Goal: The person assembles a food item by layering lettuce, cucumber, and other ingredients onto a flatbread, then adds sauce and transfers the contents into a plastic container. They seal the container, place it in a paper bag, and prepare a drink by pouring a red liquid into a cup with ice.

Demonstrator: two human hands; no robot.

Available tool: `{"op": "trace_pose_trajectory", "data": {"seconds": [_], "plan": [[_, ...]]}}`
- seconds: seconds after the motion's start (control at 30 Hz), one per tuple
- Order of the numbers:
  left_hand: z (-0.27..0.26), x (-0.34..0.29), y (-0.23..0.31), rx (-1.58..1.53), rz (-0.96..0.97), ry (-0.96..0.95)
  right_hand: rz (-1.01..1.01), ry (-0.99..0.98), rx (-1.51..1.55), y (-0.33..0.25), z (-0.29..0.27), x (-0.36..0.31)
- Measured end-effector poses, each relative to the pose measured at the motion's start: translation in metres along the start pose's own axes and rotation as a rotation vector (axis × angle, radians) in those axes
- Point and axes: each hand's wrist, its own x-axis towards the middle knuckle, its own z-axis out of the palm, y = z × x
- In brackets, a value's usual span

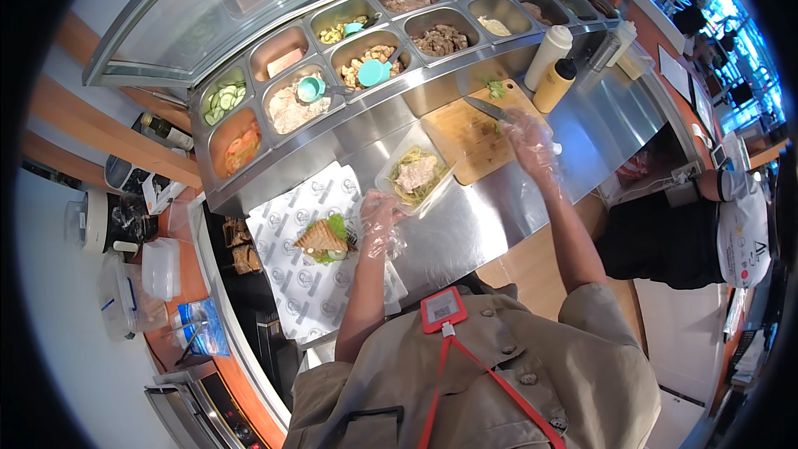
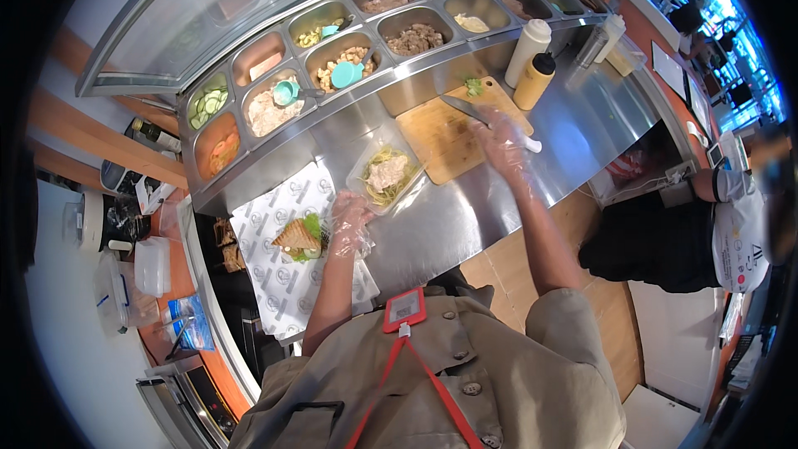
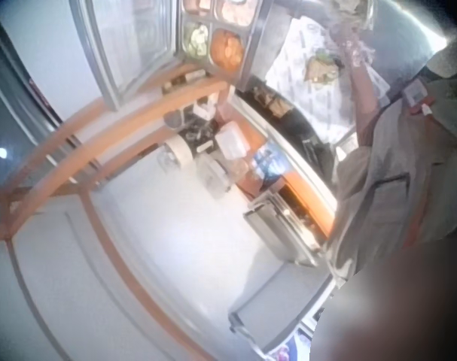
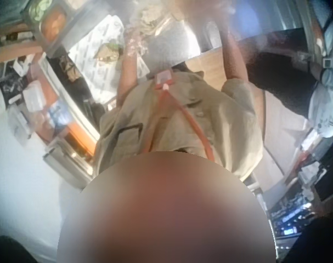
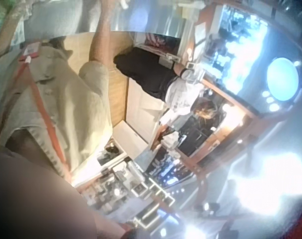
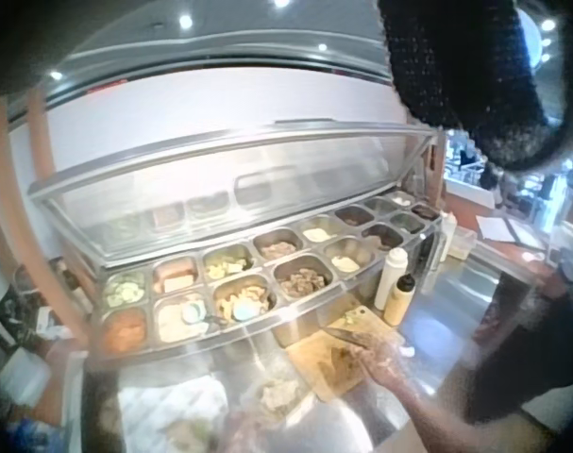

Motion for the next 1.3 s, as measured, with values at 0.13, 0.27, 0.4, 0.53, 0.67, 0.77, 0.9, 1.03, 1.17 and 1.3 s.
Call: {"op": "trace_pose_trajectory", "data": {"seconds": [0.13,0.27,0.4,0.53,0.67,0.77,0.9,1.03,1.17,1.3], "plan": [[0.023,-0.008,0.000,-0.092,0.008,-0.031,-0.245,-0.105,0.108,-0.058,0.041,-0.021],[0.034,-0.017,0.005,-0.157,-0.032,-0.056,-0.167,-0.034,0.268,-0.080,0.046,-0.008],[0.028,-0.026,0.021,-0.202,-0.054,-0.117,-0.104,-0.051,0.243,-0.089,0.044,0.001],[0.017,-0.038,0.041,-0.053,0.031,0.026,-0.040,0.009,0.317,-0.088,0.053,0.007],[-0.007,-0.053,0.063,0.038,0.245,0.040,-0.021,-0.037,0.357,-0.072,0.071,0.013],[-0.049,-0.061,0.086,0.178,0.422,0.114,0.064,-0.151,0.461,-0.056,0.088,0.012],[-0.117,-0.074,0.113,0.549,0.495,0.370,0.062,-0.335,0.668,-0.038,0.110,0.011],[-0.160,-0.087,0.123,0.879,0.231,0.571,0.049,-0.329,0.281,-0.039,0.121,0.014],[-0.179,-0.089,0.123,0.740,-0.011,0.401,-0.186,0.069,-0.003,-0.086,0.132,-0.002],[-0.185,-0.078,0.113,0.693,0.007,0.287,-0.292,-0.424,0.241,-0.157,0.167,-0.069]]}}
